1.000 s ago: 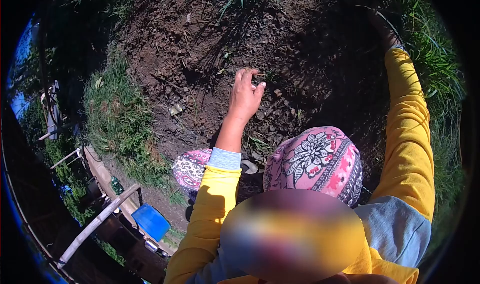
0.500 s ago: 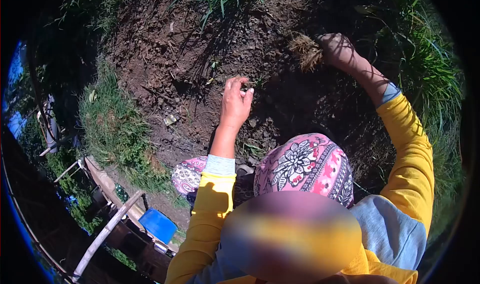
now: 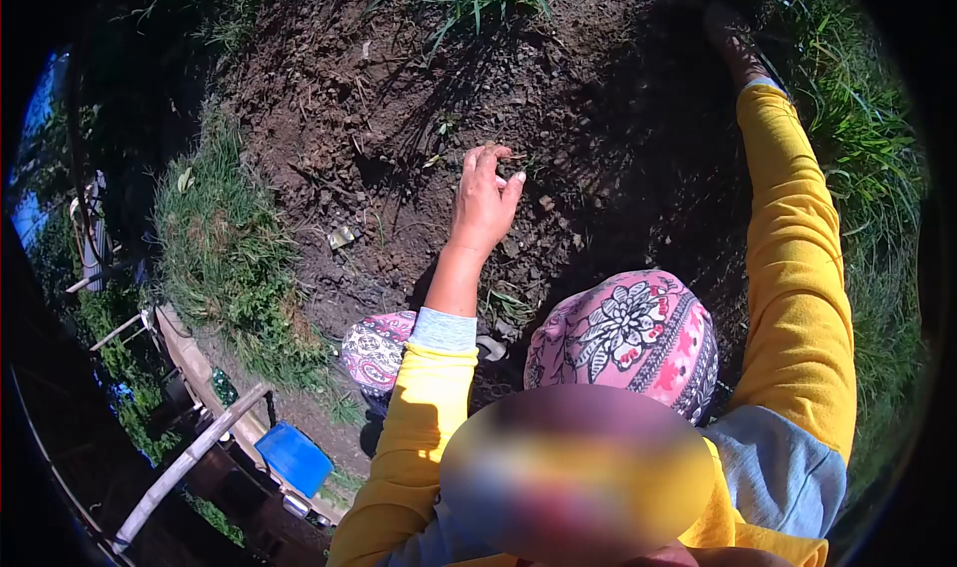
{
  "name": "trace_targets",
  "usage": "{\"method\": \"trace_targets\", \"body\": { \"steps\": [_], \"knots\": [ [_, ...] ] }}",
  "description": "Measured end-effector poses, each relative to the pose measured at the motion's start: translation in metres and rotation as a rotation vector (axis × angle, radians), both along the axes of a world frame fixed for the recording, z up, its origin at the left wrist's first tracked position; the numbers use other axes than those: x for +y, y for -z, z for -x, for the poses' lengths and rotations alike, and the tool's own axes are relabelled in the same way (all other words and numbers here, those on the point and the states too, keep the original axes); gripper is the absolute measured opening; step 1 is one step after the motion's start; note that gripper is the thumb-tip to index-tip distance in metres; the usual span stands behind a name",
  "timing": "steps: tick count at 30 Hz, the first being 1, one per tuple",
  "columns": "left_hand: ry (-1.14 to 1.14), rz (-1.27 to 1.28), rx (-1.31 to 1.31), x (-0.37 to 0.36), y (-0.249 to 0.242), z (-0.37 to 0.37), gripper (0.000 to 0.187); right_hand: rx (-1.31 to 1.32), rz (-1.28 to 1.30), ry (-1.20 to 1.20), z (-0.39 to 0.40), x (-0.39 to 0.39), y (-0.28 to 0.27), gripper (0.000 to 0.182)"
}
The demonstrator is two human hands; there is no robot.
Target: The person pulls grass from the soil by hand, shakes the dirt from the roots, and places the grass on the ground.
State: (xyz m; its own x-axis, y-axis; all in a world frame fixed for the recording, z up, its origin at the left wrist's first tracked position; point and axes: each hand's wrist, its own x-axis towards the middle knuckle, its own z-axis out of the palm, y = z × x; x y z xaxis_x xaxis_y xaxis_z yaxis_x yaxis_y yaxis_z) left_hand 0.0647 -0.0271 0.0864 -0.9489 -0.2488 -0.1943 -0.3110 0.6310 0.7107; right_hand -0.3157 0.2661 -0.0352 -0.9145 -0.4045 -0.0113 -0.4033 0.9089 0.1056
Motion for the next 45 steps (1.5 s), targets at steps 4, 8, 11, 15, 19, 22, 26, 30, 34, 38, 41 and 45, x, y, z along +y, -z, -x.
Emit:
{"method": "trace_targets", "body": {
  "steps": [4,8,11,15,19,22,26,30,34,38,41,45],
  "knots": [
    [-0.011,-0.012,0.009,0.002,0.0,-0.002,0.032,0.193,0.033,-0.372,-0.039,-0.028,0.009,0.012],
    [0.02,0.015,-0.021,0.002,0.007,0.001,0.032,0.823,-0.18,-0.617,-0.051,-0.058,0.029,0.01],
    [0.014,0.012,-0.047,0.004,0.0,0.0,0.033,0.58,-0.225,-0.204,-0.025,-0.042,0.017,0.017],
    [-0.023,-0.004,-0.07,0.0,-0.003,-0.003,0.034,0.277,0.115,-0.056,0.019,-0.012,-0.003,0.022],
    [-0.05,-0.013,-0.066,-0.009,-0.004,-0.01,0.035,0.368,0.204,-0.127,0.042,0.003,0.02,0.018],
    [-0.043,0.006,-0.055,-0.014,-0.011,-0.012,0.035,0.367,0.076,-0.128,0.018,-0.009,0.012,0.02],
    [-0.036,0.022,-0.055,-0.018,-0.026,-0.023,0.035,0.375,0.002,-0.175,-0.038,-0.035,-0.001,0.022],
    [0.054,0.058,-0.048,-0.019,-0.041,-0.033,0.033,-0.115,0.062,-0.105,-0.127,-0.047,-0.029,0.025],
    [0.16,0.144,-0.078,-0.013,-0.056,-0.045,0.032,-0.38,0.454,0.084,-0.164,-0.047,-0.091,0.03],
    [0.179,0.17,-0.093,-0.002,-0.077,-0.053,0.033,-0.164,0.45,0.35,-0.205,-0.041,-0.113,0.034],
    [0.146,0.191,-0.025,0.0,-0.091,-0.064,0.034,-0.405,-0.124,0.106,-0.227,0.005,-0.049,0.033],
    [0.027,0.177,0.0,0.005,-0.096,-0.084,0.034,-0.432,0.101,0.132,-0.248,0.013,-0.074,0.033]
  ]
}}
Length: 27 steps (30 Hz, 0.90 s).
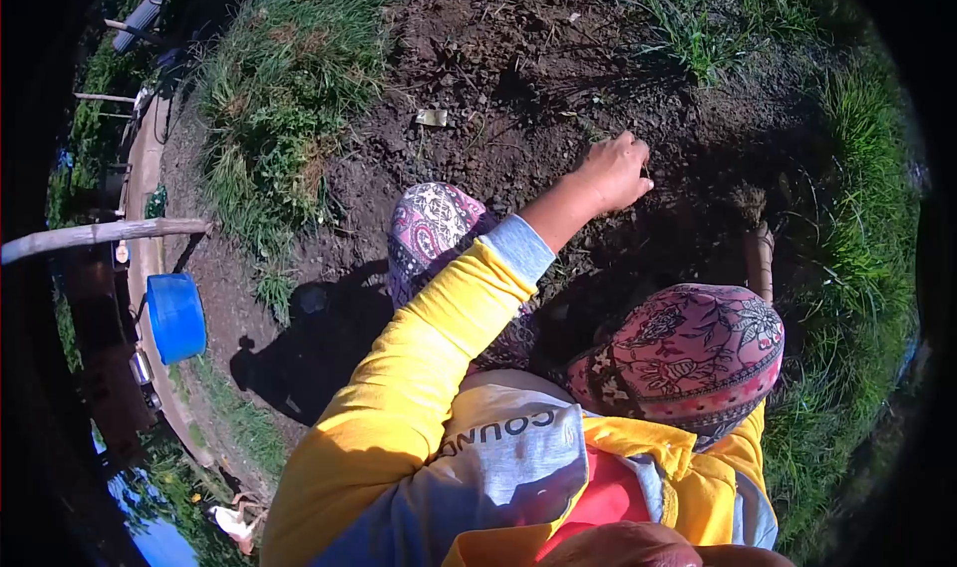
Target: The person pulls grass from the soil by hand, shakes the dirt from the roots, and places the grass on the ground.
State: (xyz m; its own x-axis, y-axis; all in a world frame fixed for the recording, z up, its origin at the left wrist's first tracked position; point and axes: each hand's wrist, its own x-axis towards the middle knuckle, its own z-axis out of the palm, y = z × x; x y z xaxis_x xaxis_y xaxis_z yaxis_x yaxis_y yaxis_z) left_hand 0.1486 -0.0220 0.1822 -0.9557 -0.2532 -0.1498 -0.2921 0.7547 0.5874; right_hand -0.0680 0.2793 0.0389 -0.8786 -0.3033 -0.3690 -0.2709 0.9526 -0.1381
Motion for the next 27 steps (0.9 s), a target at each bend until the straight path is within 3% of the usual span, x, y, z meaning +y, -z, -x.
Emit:
{"method": "trace_targets", "body": {
  "steps": [6,7,8,10,11,13,16,19,21,23,26,27],
  "knots": [
    [-0.287,-0.542,-0.077,0.032,0.04,0.013,0.07,-0.085,0.419,-0.06,-0.019,-0.065,-0.04,0.033],
    [-0.363,-0.704,-0.089,0.039,0.054,0.019,0.074,-0.1,0.463,-0.079,-0.046,-0.093,-0.072,0.035],
    [-0.518,-0.966,-0.219,0.041,-0.021,-0.001,0.068,-0.174,0.515,-0.132,-0.062,-0.111,-0.079,0.035],
    [-0.505,-1.184,-0.099,0.042,0.035,0.017,0.055,-0.314,0.618,-0.238,-0.087,-0.139,-0.088,0.036],
    [-0.582,-1.219,-0.043,0.041,0.046,0.022,0.05,-0.369,0.684,-0.387,-0.108,-0.153,-0.114,0.036],
    [-0.733,-1.287,0.082,0.038,0.063,0.025,0.042,-0.385,0.656,-0.5,-0.117,-0.166,-0.102,0.038],
    [-0.778,-1.495,0.196,0.029,0.129,0.044,0.033,-0.347,0.586,-0.577,-0.125,-0.178,-0.105,0.044],
    [-0.832,-1.472,0.197,0.03,0.086,0.023,0.03,-0.036,0.55,-0.679,-0.118,-0.169,-0.094,0.047],
    [-0.985,-1.411,-0.003,0.027,0.05,0.012,0.043,-0.309,0.672,-0.523,-0.115,-0.167,-0.1,0.046],
    [-0.952,-1.463,-0.013,0.023,0.053,0.008,0.049,-0.515,0.781,-0.367,-0.111,-0.163,-0.094,0.043],
    [-0.868,-1.485,-0.034,0.021,0.059,0.01,0.054,-0.548,0.85,-0.341,-0.107,-0.152,-0.081,0.04],
    [-0.857,-1.424,-0.065,0.024,0.057,0.01,0.053,-0.416,0.784,-0.355,-0.106,-0.15,-0.069,0.039]
  ]
}}
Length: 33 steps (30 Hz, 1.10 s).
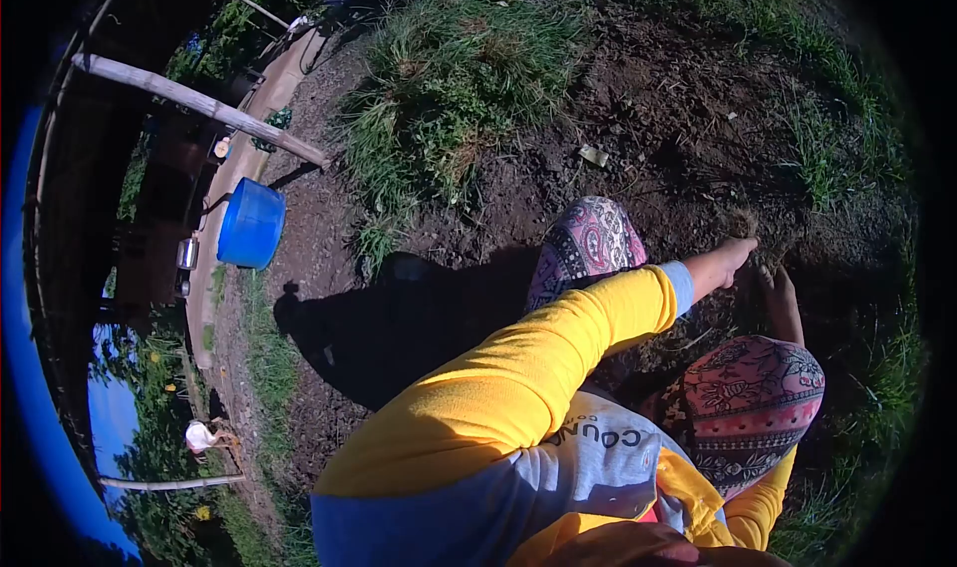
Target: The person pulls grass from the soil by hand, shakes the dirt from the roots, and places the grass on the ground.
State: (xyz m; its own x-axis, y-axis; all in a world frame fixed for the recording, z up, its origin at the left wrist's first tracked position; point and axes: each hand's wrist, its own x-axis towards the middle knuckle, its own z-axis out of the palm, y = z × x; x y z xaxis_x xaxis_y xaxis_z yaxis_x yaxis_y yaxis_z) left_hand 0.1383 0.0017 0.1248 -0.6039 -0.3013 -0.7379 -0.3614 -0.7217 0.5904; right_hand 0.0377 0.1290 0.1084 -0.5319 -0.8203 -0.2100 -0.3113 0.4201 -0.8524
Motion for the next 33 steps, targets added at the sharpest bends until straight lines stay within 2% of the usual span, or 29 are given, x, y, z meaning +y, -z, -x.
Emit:
{"method": "trace_targets", "body": {
  "steps": [1,3,4,5,6,7,8,9,11,12,13,14,15,16,17,18,19,20,21,22,24,25,26,27,29,30,31,32,33],
  "knots": [
    [0.037,0.046,-0.031,0.003,-0.002,0.0,0.053,-0.054,0.022,0.023,0.003,0.0,0.007,0.036],
    [0.113,-0.024,0.104,0.006,0.01,0.001,0.055,-0.165,0.072,0.065,0.01,-0.004,0.022,0.034],
    [0.148,-0.016,0.13,0.007,0.006,-0.003,0.055,-0.106,0.165,0.092,0.014,-0.004,0.039,0.037],
    [0.176,0.076,0.069,0.011,-0.023,-0.013,0.054,-0.262,0.134,0.129,0.013,-0.004,0.03,0.037],
    [0.206,0.133,0.002,0.012,-0.021,-0.013,0.048,-0.418,0.1,0.164,0.011,-0.002,0.017,0.038],
    [0.267,0.146,0.138,0.01,0.01,-0.008,0.047,-0.574,0.063,0.199,0.007,-0.003,0.005,0.038],
    [0.337,0.186,0.125,0.01,0.013,-0.012,0.052,-0.584,0.171,0.321,-0.006,-0.01,0.003,0.044],
    [0.41,0.223,0.111,0.012,0.013,-0.014,0.057,-0.592,0.103,0.336,-0.009,-0.011,-0.004,0.046],
    [0.337,0.237,0.184,0.02,0.028,-0.013,0.051,-0.607,-0.034,0.372,-0.017,-0.009,-0.021,0.05],
    [0.302,0.242,0.219,0.023,0.034,-0.011,0.048,-0.464,-0.109,0.262,-0.011,-0.003,-0.017,0.058],
    [0.285,0.276,0.165,0.025,0.041,-0.009,0.048,-0.425,-0.11,0.25,-0.005,0.001,-0.008,0.059],
    [0.268,0.31,0.11,0.023,0.034,-0.011,0.048,-0.386,-0.11,0.237,-0.001,0.005,0.003,0.061],
    [0.252,0.345,0.057,0.02,0.021,-0.015,0.048,-0.459,-0.155,0.276,-0.011,0.004,-0.017,0.061],
    [0.327,0.251,-0.053,0.008,-0.034,-0.03,0.043,-0.53,-0.199,0.317,-0.023,0.002,-0.04,0.062],
    [0.238,0.32,0.042,-0.006,0.007,-0.014,0.044,-0.474,0.023,0.317,-0.018,0.007,-0.016,0.058],
    [0.046,0.312,-0.066,-0.019,-0.026,-0.021,0.036,-0.41,0.243,0.317,-0.007,0.012,0.03,0.054],
    [-0.031,0.365,0.064,-0.052,-0.029,-0.02,0.027,-0.417,0.219,0.323,-0.004,0.018,0.03,0.053],
    [-0.225,0.354,0.168,-0.115,0.019,-0.002,0.019,-0.418,0.169,0.326,-0.004,0.023,0.022,0.053],
    [-0.314,0.162,0.313,-0.169,-0.025,-0.024,0.018,-0.41,0.132,0.327,-0.003,0.028,0.018,0.052],
    [-0.55,0.331,0.172,-0.224,-0.069,-0.051,0.022,-0.404,0.109,0.323,-0.004,0.034,0.014,0.052],
    [-0.795,0.546,-0.063,-0.284,-0.163,-0.126,0.061,-0.389,0.075,0.317,-0.006,0.041,0.008,0.051],
    [-0.828,0.552,-0.022,-0.31,-0.181,-0.166,0.075,-0.375,0.065,0.308,-0.008,0.042,0.008,0.05],
    [-0.825,0.564,0.13,-0.356,-0.174,-0.208,0.076,-0.364,0.056,0.305,-0.008,0.044,0.007,0.05],
    [-0.884,0.649,-0.098,-0.337,-0.205,-0.227,0.076,-0.358,0.052,0.297,-0.007,0.046,0.007,0.05],
    [-0.86,0.837,-0.159,-0.364,-0.173,-0.249,0.076,-0.351,0.039,0.29,-0.008,0.051,0.007,0.049],
    [-0.847,0.924,-0.196,-0.337,-0.188,-0.253,0.076,-0.347,0.031,0.285,-0.01,0.054,0.007,0.048],
    [-0.812,0.891,-0.259,-0.302,-0.19,-0.243,0.079,-0.342,0.023,0.277,-0.01,0.055,0.007,0.048],
    [-0.619,0.98,-0.23,-0.299,-0.172,-0.24,0.08,-0.334,0.013,0.269,-0.01,0.057,0.005,0.047],
    [-0.526,0.946,-0.22,-0.279,-0.166,-0.225,0.078,-0.324,0.001,0.257,-0.01,0.057,0.003,0.047]
  ]
}}
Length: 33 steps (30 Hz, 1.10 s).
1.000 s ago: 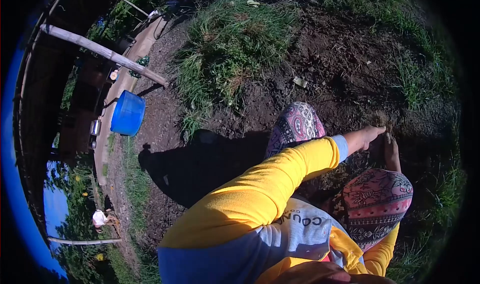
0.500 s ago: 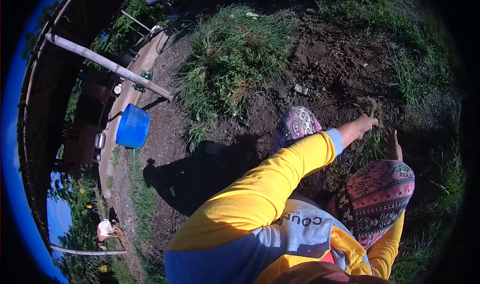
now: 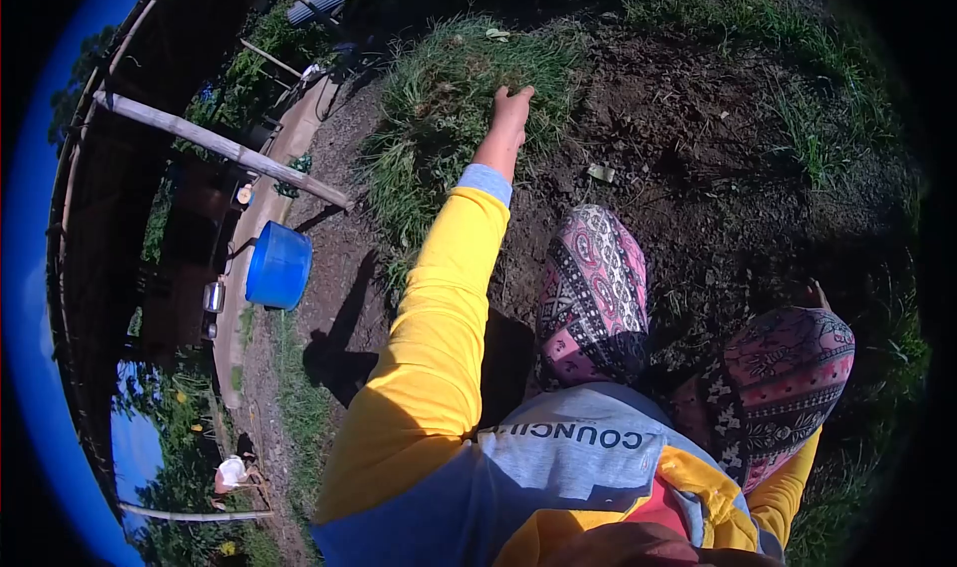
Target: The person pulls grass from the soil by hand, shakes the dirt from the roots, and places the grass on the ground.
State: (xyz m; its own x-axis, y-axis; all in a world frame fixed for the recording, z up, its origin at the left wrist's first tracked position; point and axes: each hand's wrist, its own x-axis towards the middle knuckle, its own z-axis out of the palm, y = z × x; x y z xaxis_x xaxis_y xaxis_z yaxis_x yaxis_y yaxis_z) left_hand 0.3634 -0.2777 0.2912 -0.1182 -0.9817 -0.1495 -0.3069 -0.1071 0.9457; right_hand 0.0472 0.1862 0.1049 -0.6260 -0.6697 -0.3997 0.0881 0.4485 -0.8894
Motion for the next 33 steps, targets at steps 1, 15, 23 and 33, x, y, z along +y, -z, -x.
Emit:
{"method": "trace_targets", "body": {
  "steps": [1,15,23,33],
  "knots": [
    [0.111,0.023,-0.048,0.004,0.016,0.015,0.077,0.014,-0.006,-0.015,0.0,0.001,-0.003,0.047],
    [1.044,0.269,-0.791,0.085,0.128,0.1,0.043,0.094,0.01,-0.004,0.16,0.043,-0.089,0.042],
    [1.161,0.17,-0.858,0.081,0.128,0.092,0.037,0.01,0.062,0.028,0.228,-0.009,-0.13,0.041],
    [1.156,0.001,-0.772,0.085,0.116,0.088,0.034,-0.127,0.125,0.005,0.25,-0.043,-0.114,0.04]
  ]
}}
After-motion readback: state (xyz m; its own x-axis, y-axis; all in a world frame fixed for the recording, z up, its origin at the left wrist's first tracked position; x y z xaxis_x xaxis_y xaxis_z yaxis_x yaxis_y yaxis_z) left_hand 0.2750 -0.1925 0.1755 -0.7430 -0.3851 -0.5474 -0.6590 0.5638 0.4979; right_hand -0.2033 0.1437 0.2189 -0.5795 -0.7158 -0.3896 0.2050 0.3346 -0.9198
